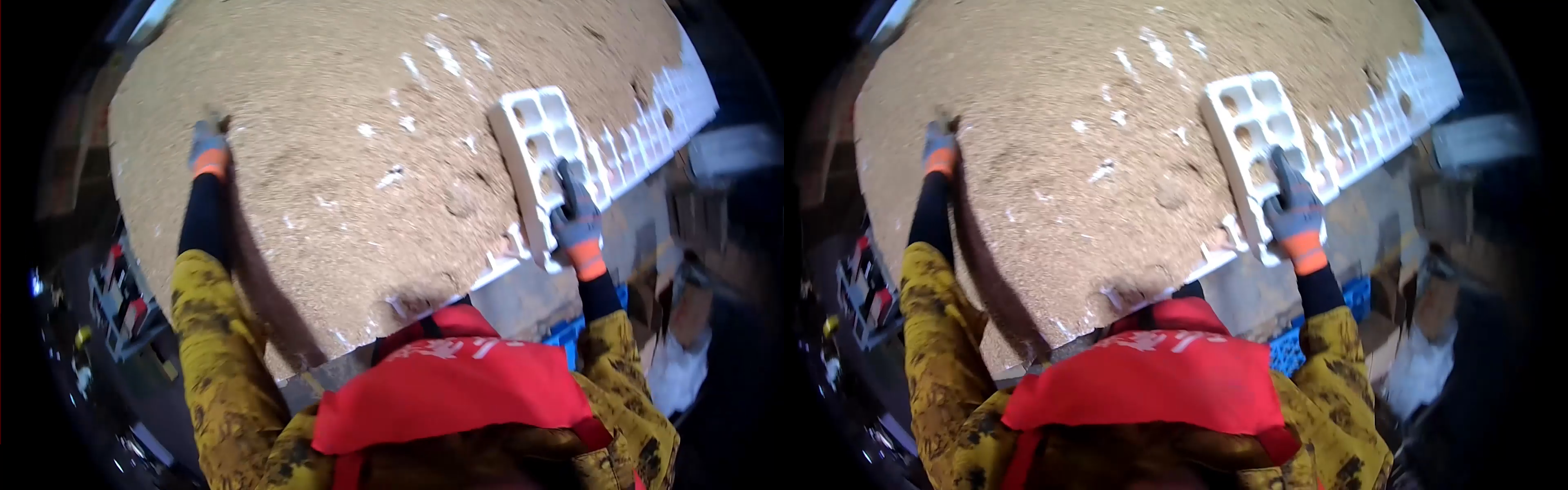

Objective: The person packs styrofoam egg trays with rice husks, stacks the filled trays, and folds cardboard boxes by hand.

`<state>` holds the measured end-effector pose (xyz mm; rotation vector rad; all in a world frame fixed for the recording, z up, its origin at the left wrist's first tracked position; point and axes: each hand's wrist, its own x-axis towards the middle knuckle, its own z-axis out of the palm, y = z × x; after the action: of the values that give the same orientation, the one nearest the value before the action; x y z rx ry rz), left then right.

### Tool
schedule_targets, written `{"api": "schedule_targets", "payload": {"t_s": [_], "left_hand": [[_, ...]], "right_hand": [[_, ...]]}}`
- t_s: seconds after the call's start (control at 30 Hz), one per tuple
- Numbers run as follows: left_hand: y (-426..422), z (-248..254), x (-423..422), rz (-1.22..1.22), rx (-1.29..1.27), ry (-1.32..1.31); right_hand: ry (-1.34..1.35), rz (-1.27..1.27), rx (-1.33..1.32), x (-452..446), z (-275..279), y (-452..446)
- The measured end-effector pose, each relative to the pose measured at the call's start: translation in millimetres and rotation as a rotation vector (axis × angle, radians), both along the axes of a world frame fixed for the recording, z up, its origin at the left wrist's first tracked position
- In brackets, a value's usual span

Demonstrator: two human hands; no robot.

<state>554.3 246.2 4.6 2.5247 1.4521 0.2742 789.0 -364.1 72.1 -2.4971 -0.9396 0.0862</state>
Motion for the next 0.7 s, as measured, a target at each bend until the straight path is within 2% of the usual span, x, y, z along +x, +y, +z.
{"api": "schedule_targets", "payload": {"t_s": [0.07, 0.13, 0.17, 0.2, 0.23, 0.27, 0.3, 0.33, 0.37, 0.4, 0.43, 0.47, 0.5, 0.53, 0.57, 0.6, 0.63, 0.67, 0.7], "left_hand": [[-15, 23, -2, -0.062, 0.045, -0.099], [-62, 50, 10, -0.144, -0.056, -0.182], [-77, 21, 8, -0.332, 0.156, -0.289], [-129, 40, 11, -0.565, 0.135, -0.239], [-188, 78, 22, -0.439, -0.267, -0.201], [-221, 82, 24, -0.448, -0.391, -0.250], [-230, 49, 14, -0.567, -0.305, -0.438], [-242, 41, 5, -0.495, -0.475, -0.456], [-253, 53, 1, -0.339, -0.747, -0.606], [-254, 58, -10, -0.236, -0.866, -0.580], [-255, 64, -21, -0.125, -0.977, -0.554], [-234, 42, -49, -0.178, -0.938, -0.594], [-214, 22, -76, -0.231, -0.897, -0.633], [-213, 37, -91, -0.572, -0.296, -0.521], [-204, 42, -103, 0.093, -0.891, -0.755], [-205, 52, -115, 0.154, -0.778, -0.782], [-201, 58, -128, 0.083, -0.609, -0.688], [-199, 65, -141, 0.230, -0.737, -0.712], [-207, 71, -142, 0.213, -0.662, -0.739]], "right_hand": [[-0.045, 0.008, 0.000, 2, 1, 0], [0.023, -0.024, -0.006, -3, 10, 6], [0.042, -0.055, -0.046, -5, 13, 6], [0.059, -0.077, -0.082, -6, 17, 6], [0.022, -0.032, -0.012, -3, 14, 4], [0.099, -0.094, -0.080, -5, 18, 3], [0.227, -0.128, 0.014, -13, 24, 8], [0.353, -0.153, 0.110, -18, 30, 16], [0.049, 0.082, 0.050, -24, 12, 17], [0.066, 0.137, 0.102, -46, 6, 32], [0.215, 0.143, -0.046, -73, 16, 46], [0.203, 0.260, -0.175, -104, 5, 57], [0.147, 0.308, -0.144, -144, 4, 70], [0.109, 0.455, -0.088, -176, 1, 78], [0.080, 0.517, -0.046, -196, 10, 93], [0.057, 0.584, -0.004, -209, 22, 103], [0.032, 0.604, -0.063, -219, 30, 104], [0.011, 0.620, -0.121, -227, 34, 105], [0.156, 0.505, 0.008, -235, -24, 97]]}}
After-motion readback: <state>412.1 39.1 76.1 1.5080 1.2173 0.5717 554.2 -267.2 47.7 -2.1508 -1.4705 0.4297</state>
